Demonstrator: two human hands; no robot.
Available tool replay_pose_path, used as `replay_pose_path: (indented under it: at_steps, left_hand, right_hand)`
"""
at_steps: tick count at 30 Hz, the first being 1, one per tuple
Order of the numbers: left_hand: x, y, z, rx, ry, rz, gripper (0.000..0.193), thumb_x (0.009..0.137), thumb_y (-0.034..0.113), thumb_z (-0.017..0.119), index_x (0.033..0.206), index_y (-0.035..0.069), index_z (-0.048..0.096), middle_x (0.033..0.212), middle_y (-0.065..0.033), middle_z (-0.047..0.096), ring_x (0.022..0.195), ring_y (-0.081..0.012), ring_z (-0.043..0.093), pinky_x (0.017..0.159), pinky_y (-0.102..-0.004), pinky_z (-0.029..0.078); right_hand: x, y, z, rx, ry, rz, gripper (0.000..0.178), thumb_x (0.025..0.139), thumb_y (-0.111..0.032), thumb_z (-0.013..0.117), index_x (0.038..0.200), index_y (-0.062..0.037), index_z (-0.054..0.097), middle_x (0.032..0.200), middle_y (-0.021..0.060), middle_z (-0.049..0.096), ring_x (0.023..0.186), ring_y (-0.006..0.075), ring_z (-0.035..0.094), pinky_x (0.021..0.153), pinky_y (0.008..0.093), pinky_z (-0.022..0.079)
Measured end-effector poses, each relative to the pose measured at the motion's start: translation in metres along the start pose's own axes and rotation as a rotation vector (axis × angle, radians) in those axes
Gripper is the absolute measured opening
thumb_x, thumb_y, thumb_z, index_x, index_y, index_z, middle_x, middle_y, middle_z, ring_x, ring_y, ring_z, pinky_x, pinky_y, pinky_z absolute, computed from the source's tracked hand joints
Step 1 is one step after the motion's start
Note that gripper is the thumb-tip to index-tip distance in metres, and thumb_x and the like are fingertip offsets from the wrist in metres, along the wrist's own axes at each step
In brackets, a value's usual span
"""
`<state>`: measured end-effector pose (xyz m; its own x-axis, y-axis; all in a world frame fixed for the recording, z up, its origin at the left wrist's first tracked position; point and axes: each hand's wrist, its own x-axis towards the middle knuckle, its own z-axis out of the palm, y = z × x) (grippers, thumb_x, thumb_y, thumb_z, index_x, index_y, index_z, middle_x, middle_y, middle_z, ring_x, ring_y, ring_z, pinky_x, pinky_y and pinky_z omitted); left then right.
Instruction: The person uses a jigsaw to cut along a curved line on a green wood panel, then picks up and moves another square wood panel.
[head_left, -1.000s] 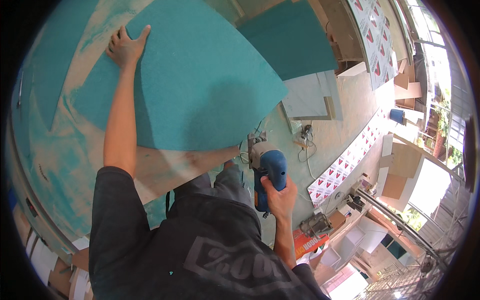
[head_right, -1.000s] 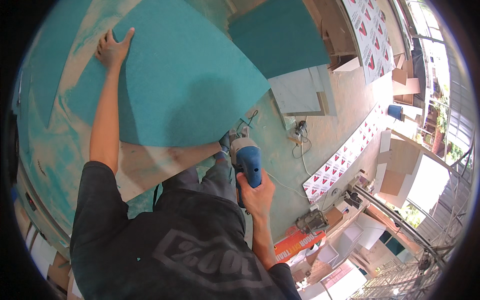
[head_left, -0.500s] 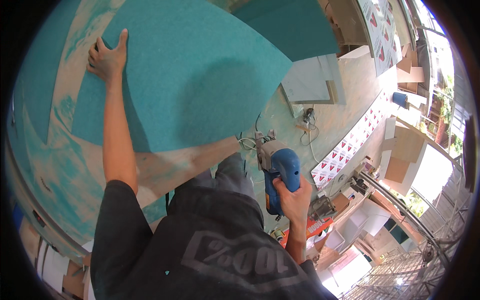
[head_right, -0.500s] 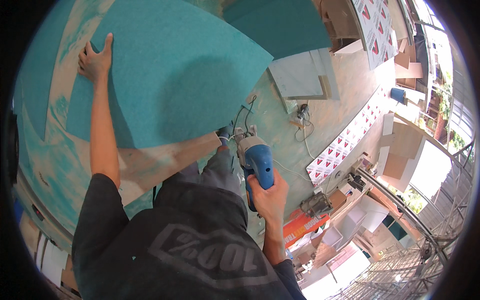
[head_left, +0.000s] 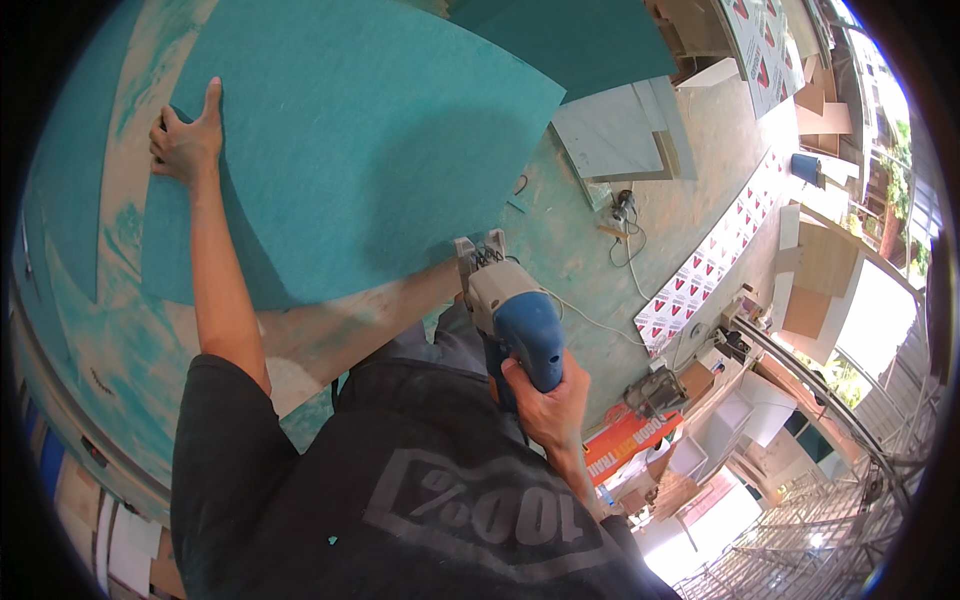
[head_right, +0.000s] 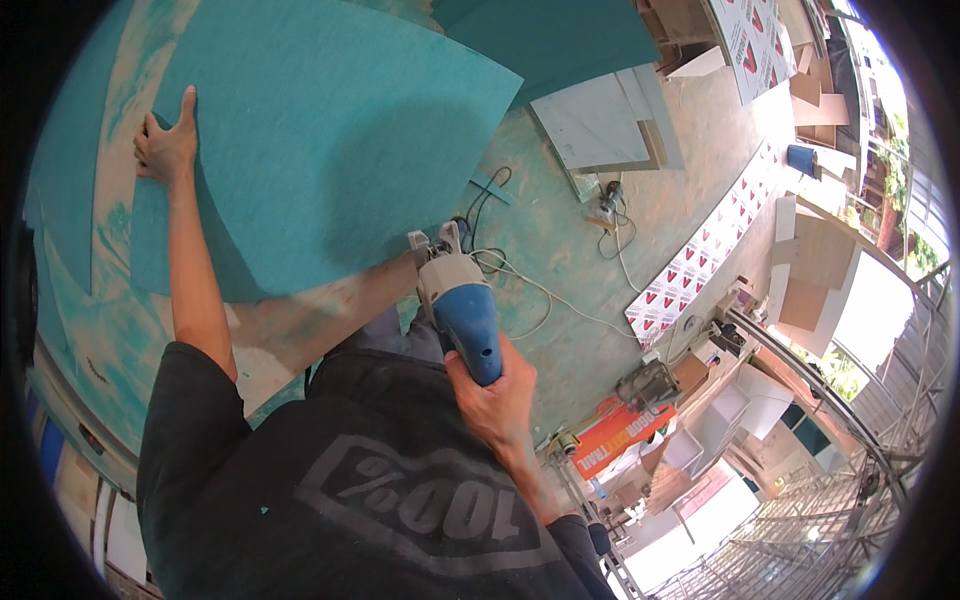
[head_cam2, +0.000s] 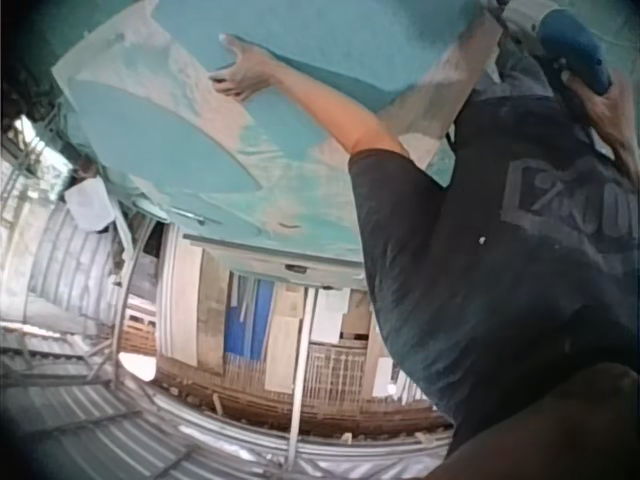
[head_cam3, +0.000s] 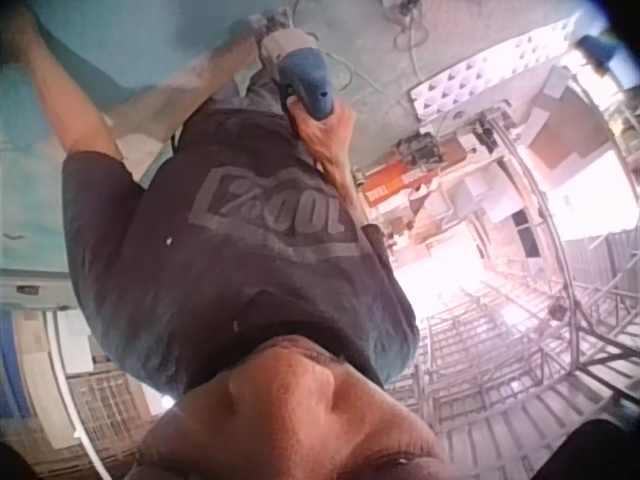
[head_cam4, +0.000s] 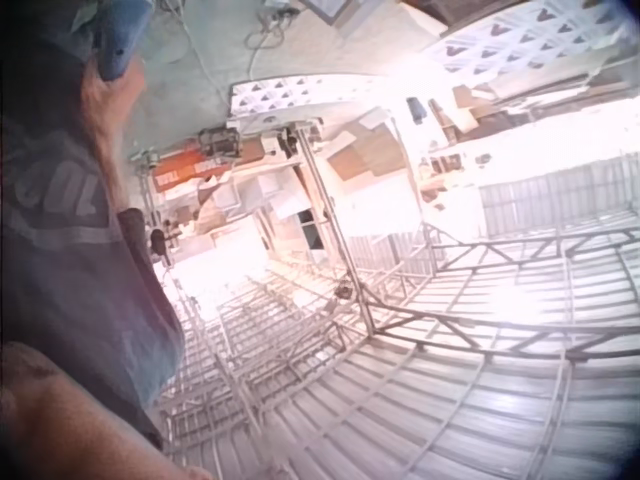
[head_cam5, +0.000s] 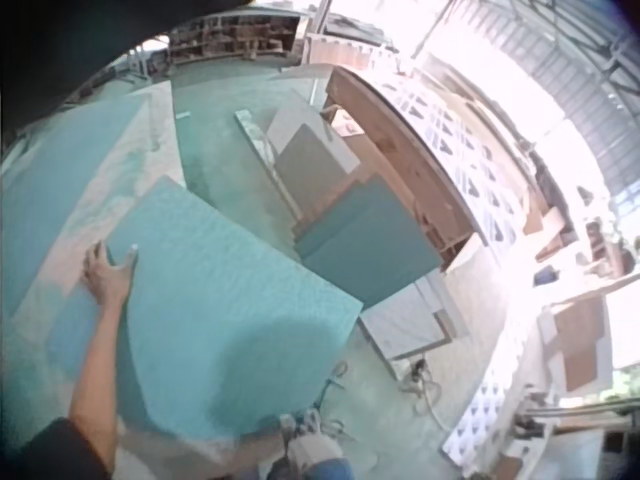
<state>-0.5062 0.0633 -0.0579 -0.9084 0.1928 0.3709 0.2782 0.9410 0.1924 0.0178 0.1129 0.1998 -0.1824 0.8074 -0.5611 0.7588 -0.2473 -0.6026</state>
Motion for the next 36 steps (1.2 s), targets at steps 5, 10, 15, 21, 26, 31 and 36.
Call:
replay_pose_path:
  at_steps: [5,10,15,21,26,31,36]
  left_hand:
    - [0.002,-0.005,-0.002,-0.045,0.048,0.044,0.115,0.068,0.096,0.059,0.140,0.007,0.062,0.142,-0.0167,0.052,0.134,-0.0377,0.046,0.111,-0.0600,0.027]
    - [0.001,-0.009,0.004,-0.008,0.065,0.051,0.116,0.066,0.098,0.059,0.138,0.007,0.064,0.142,-0.0162,0.054,0.134,-0.0378,0.046,0.111,-0.0601,0.028]
    - [0.009,-0.014,0.004,-0.093,0.075,0.094,0.118,0.065,0.098,0.059,0.138,0.006,0.064,0.141,-0.0180,0.054,0.135,-0.0381,0.046,0.112,-0.0585,0.028]
    - [0.012,-0.007,0.007,-0.047,0.013,0.049,0.119,0.067,0.098,0.057,0.140,0.004,0.061,0.143,-0.0225,0.052,0.137,-0.0392,0.043,0.113,-0.0577,0.027]
    - [0.013,0.013,0.018,0.057,0.193,0.143,0.105,0.071,0.088,0.063,0.134,0.004,0.065,0.138,-0.0235,0.056,0.133,-0.0381,0.047,0.114,-0.0534,0.029]
    - [0.003,0.152,-0.007,-0.485,-0.041,0.293,0.059,0.090,0.042,0.069,0.132,0.002,0.062,0.138,-0.0193,0.058,0.133,-0.0366,0.050,0.112,-0.0555,0.036]
    - [-0.008,0.194,-0.002,-0.374,-0.161,0.570,0.045,0.094,0.044,0.063,0.124,0.011,0.070,0.139,-0.0104,0.060,0.134,-0.0348,0.050,0.114,-0.0540,0.034]
  right_hand:
    - [0.009,0.000,0.014,0.038,0.007,-0.001,0.026,0.085,-0.014,0.077,0.106,-0.0004,0.069,0.077,0.0091,0.067,0.070,0.0141,0.060,0.069,0.0321,0.051]
    - [0.009,-0.002,0.017,0.053,0.005,0.043,0.023,0.086,-0.014,0.077,0.102,-0.0012,0.068,0.071,0.0062,0.063,0.065,0.0109,0.057,0.064,0.0298,0.049]
    - [0.007,-0.005,0.024,0.077,0.013,0.094,0.023,0.086,-0.014,0.077,0.102,-0.0005,0.067,0.074,0.0056,0.064,0.067,0.0116,0.058,0.065,0.0297,0.049]
    - [0.010,-0.010,0.022,0.059,-0.017,0.080,0.024,0.086,-0.015,0.078,0.102,-0.0005,0.068,0.076,0.0080,0.066,0.070,0.0141,0.059,0.069,0.0308,0.050]
    - [0.010,-0.011,0.024,0.002,-0.029,0.075,0.024,0.086,-0.015,0.078,0.102,-0.0006,0.068,0.076,0.0114,0.066,0.070,0.0154,0.060,0.069,0.0325,0.051]
    - [0.011,-0.018,0.030,0.028,0.002,0.076,0.018,0.087,-0.012,0.077,0.099,-0.0004,0.069,0.075,0.0065,0.068,0.070,0.0118,0.062,0.067,0.0300,0.050]
    - [0.012,-0.032,0.034,0.039,0.032,0.142,0.010,0.088,-0.009,0.075,0.092,-0.0009,0.071,0.071,0.0032,0.069,0.069,0.0091,0.062,0.065,0.0279,0.050]
